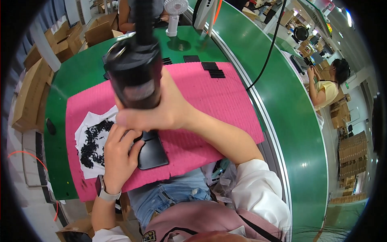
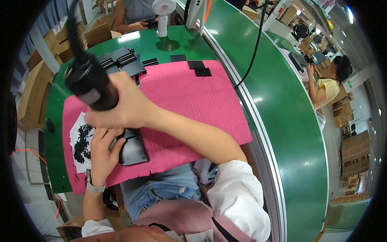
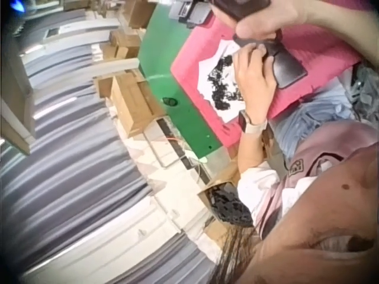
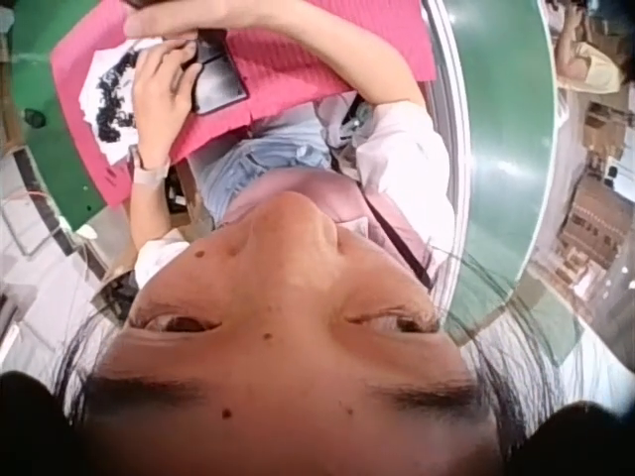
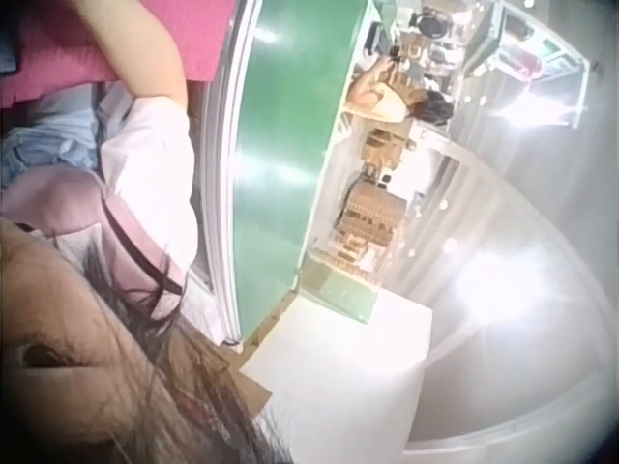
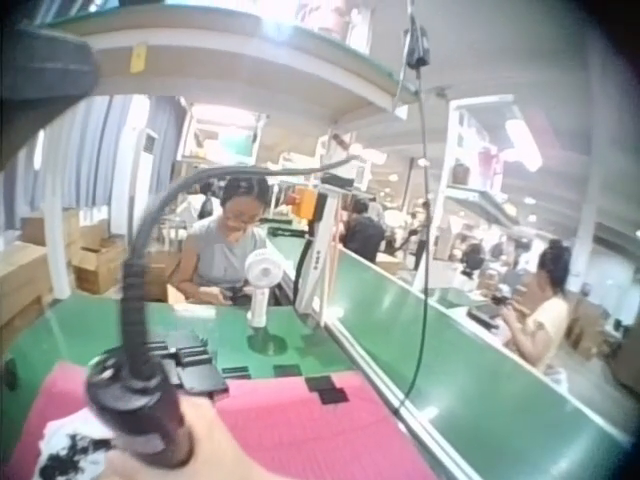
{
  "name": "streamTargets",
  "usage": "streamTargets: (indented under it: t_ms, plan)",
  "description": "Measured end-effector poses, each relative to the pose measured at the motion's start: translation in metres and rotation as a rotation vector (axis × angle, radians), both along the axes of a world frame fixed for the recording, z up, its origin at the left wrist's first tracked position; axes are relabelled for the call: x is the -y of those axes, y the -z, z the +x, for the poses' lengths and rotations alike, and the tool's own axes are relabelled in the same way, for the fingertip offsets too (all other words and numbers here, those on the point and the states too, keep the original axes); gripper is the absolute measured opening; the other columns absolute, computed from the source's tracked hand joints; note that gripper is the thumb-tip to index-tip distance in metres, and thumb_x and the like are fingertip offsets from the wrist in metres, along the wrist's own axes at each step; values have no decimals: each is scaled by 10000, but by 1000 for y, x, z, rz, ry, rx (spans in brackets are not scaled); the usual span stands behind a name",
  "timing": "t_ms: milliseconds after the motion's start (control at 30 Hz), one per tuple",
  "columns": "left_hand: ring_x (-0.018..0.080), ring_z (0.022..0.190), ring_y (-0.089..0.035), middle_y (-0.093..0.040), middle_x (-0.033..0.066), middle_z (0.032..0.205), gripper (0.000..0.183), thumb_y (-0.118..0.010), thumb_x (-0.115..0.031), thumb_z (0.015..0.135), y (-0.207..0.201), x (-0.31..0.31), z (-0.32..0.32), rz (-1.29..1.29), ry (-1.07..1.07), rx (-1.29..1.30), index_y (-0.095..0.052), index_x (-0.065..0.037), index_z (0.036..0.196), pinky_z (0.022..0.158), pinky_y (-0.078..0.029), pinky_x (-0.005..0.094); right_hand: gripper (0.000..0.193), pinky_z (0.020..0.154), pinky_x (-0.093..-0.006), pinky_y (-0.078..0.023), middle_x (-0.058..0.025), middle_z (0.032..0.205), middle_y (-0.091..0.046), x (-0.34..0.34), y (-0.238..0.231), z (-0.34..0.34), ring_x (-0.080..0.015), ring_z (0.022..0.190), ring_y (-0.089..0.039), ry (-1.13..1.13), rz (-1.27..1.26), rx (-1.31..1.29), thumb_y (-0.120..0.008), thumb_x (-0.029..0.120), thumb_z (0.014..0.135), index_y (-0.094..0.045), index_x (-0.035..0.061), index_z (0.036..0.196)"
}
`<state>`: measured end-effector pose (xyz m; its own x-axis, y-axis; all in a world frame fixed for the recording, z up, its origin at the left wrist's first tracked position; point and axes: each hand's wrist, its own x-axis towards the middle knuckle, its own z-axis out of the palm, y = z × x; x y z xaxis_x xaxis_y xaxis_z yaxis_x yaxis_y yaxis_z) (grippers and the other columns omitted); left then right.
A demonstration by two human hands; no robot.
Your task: Assembling small plastic components using an electric screwdriver.
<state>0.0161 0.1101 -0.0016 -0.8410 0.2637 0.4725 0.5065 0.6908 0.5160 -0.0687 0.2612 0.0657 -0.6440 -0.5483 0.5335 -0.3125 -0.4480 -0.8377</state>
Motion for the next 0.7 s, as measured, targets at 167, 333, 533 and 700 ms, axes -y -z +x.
streamTargets:
  t_ms: [167,333,533,700]
  plan:
    - [334,890,-542,-574,139,954,215,-687,-3,692,1,2,0,-6,-5,-49,-600,13,888,764,-454,398,340,438,-230,-403,-30,673,-557,-7,-6,0,-91,488,-520,-47,85,36,-729,59,712,-517,0,970]
    - [329,954,-526,-566,131,1025,359,-742,-145,678,-6,6,-7,-82,72,40,-567,10,950,814,-441,386,361,423,-260,-393,-55,581,-509,-38,-22,-5,-116,414,-468,1,104,190,-690,135,728,-515,-28,998]
    - [351,1000,-524,-535,168,1082,718,-738,-475,657,-18,-18,-4,-389,-180,-102,-517,4,1144,716,-512,400,623,677,-341,-499,-141,832,-632,-81,25,-40,-242,740,-636,609,752,-110,-738,243,713,-462,-27,1202]
    - [420,1045,-523,-532,171,1099,841,-799,-479,563,-24,-46,-20,-650,-247,70,-484,4,1174,615,-550,420,715,817,-421,-465,-206,978,-586,-95,53,-50,-342,957,-592,855,980,-204,-712,268,735,-382,15,1316]
